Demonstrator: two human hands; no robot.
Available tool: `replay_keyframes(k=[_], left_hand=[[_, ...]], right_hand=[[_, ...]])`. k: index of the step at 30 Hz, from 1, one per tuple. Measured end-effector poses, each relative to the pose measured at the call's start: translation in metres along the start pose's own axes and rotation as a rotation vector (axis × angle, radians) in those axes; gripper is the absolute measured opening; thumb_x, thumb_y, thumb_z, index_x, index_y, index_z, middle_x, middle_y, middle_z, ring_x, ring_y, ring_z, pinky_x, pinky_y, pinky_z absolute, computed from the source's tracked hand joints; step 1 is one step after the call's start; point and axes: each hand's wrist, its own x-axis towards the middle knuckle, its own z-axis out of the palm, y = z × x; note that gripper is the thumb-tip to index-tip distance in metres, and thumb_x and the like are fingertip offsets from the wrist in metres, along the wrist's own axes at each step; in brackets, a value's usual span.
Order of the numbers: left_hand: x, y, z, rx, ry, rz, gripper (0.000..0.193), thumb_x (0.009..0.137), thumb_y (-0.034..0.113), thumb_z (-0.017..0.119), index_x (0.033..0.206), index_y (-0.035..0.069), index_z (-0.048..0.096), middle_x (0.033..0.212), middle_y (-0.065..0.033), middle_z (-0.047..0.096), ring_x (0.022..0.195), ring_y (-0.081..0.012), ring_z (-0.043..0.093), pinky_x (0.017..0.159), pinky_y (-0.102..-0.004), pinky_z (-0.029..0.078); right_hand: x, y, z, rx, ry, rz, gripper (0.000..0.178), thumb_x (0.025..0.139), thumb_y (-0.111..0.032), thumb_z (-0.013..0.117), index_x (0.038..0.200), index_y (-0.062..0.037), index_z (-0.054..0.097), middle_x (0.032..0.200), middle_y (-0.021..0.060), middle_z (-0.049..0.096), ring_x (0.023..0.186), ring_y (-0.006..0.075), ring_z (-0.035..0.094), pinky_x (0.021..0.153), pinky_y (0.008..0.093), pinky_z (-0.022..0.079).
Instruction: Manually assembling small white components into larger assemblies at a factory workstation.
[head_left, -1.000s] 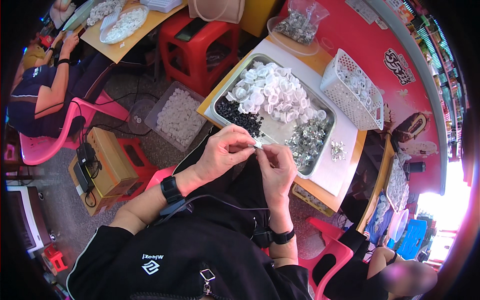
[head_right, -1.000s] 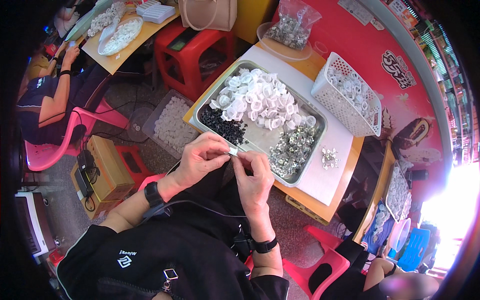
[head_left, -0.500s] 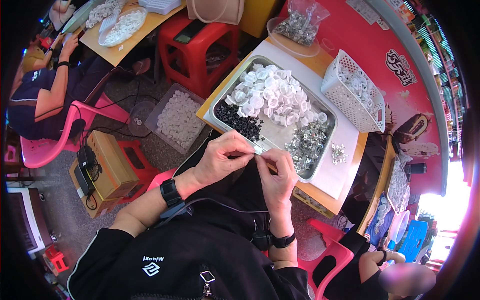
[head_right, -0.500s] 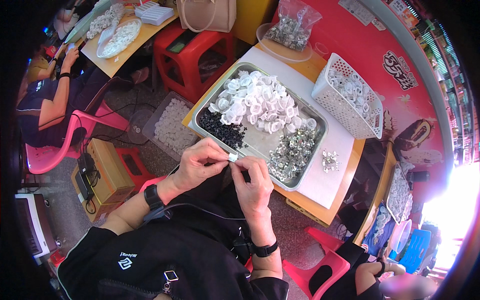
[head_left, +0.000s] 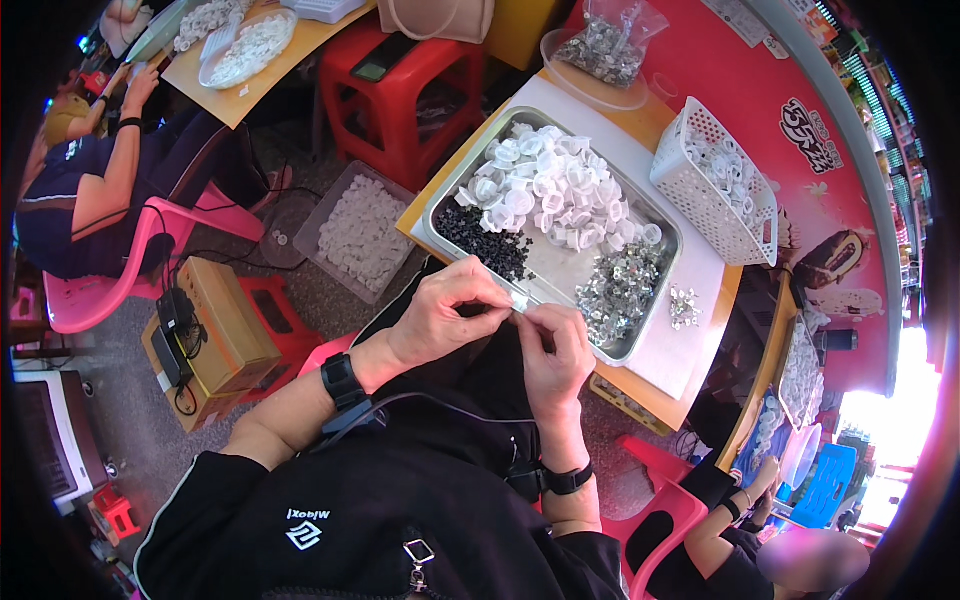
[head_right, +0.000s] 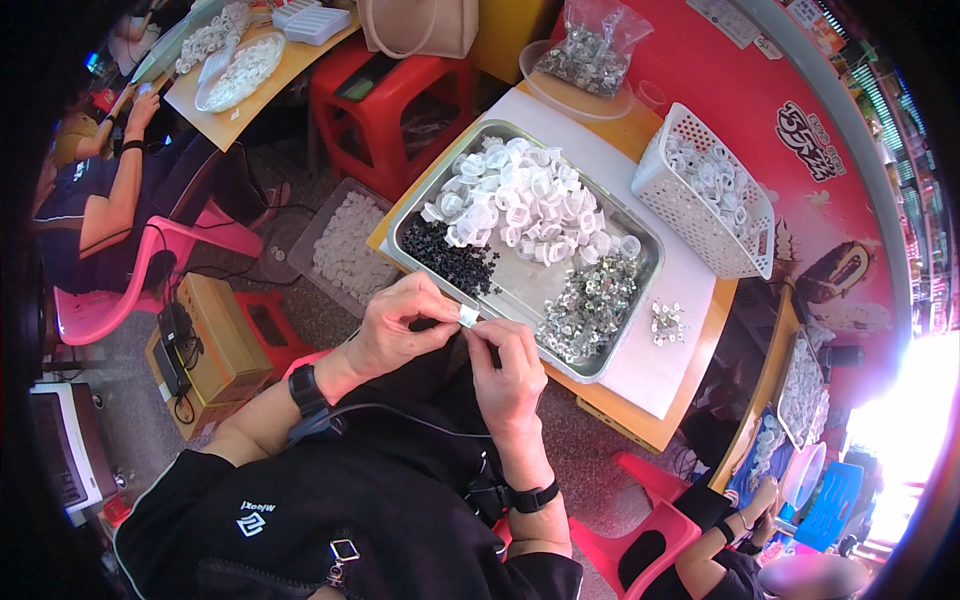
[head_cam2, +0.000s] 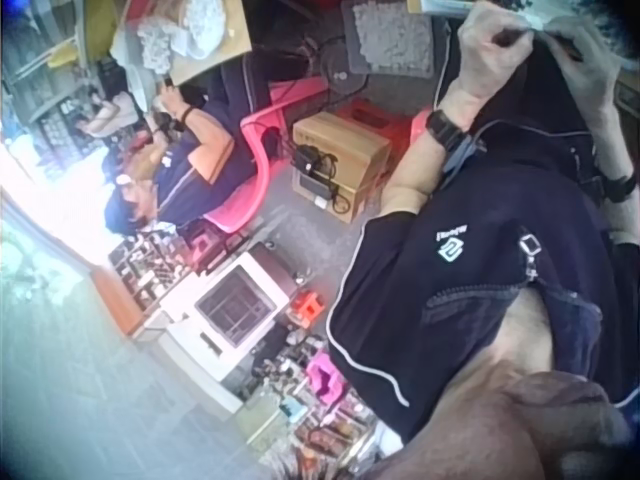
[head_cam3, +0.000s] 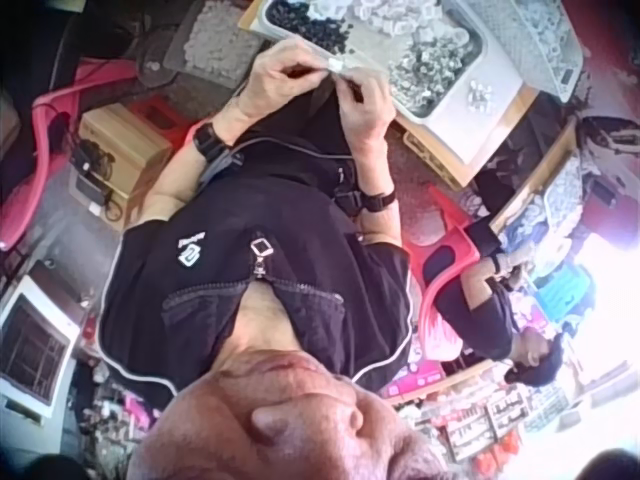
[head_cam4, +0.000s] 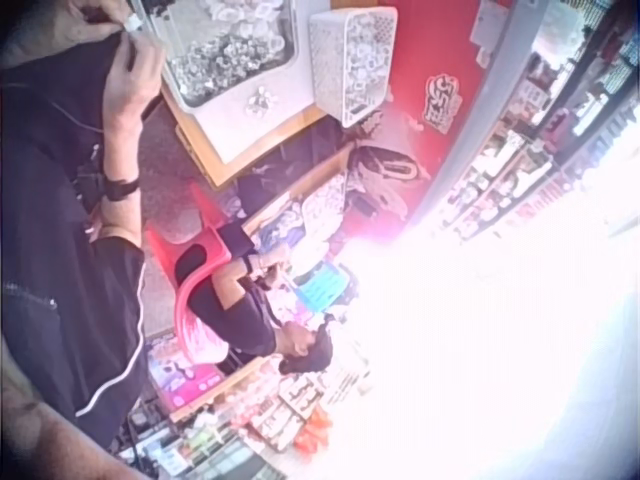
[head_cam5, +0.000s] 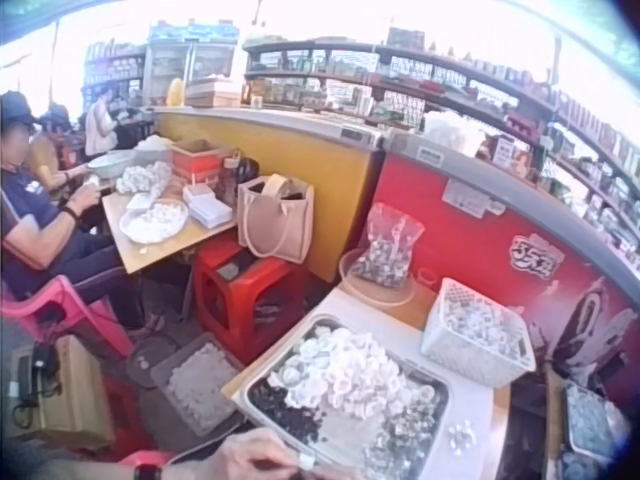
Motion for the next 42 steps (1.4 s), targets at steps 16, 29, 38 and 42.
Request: replay_keyframes(k=[16, 29, 38, 42], left_hand=[[-0.003, -0.002, 0.006, -0.534, -0.122, -0.749, 0.046, 0.102, 0.046, 0.039, 0.088, 0.006, 0.057, 0.066, 0.0028, 0.049, 0.053, -0.0035, 0.045, 0.045, -0.0190, 0.034], [-0.012, -0.003, 0.008, -0.369, -0.107, -0.709, 0.048, 0.101, 0.047, 0.040, 0.084, 0.006, 0.058, 0.067, 0.0029, 0.049, 0.055, -0.0026, 0.042, 0.047, -0.0180, 0.034], [0.003, -0.002, 0.010, -0.585, -0.057, -0.580, 0.040, 0.104, 0.039, 0.035, 0.087, 0.008, 0.053, 0.077, 0.0026, 0.047, 0.062, -0.0034, 0.041, 0.054, -0.0186, 0.036], [0.004, -0.006, 0.008, -0.378, -0.073, -0.328, 0.030, 0.103, 0.031, 0.043, 0.098, 0.005, 0.057, 0.087, -0.0011, 0.054, 0.078, -0.0095, 0.054, 0.068, -0.0231, 0.045]], right_hand=[[0.012, -0.011, 0.002, -0.114, -0.182, -0.109, 0.016, 0.077, 0.000, 0.071, 0.091, -0.0036, 0.065, 0.084, 0.0099, 0.062, 0.072, 0.0244, 0.064, 0.062, 0.0320, 0.052], [0.008, -0.011, 0.002, -0.079, -0.304, -0.160, 0.019, 0.074, 0.005, 0.070, 0.091, -0.0011, 0.063, 0.086, 0.0119, 0.061, 0.076, 0.0272, 0.062, 0.065, 0.0342, 0.051], [0.005, -0.011, 0.010, 0.515, -0.166, 0.591, 0.007, 0.087, 0.002, 0.066, 0.094, 0.0021, 0.064, 0.090, 0.0059, 0.062, 0.074, 0.0115, 0.065, 0.065, 0.0237, 0.052], [0.007, -0.007, 0.005, 0.584, -0.078, 0.536, 0.007, 0.086, 0.004, 0.066, 0.093, 0.0030, 0.064, 0.092, 0.0071, 0.062, 0.075, 0.0134, 0.067, 0.067, 0.0235, 0.054]])
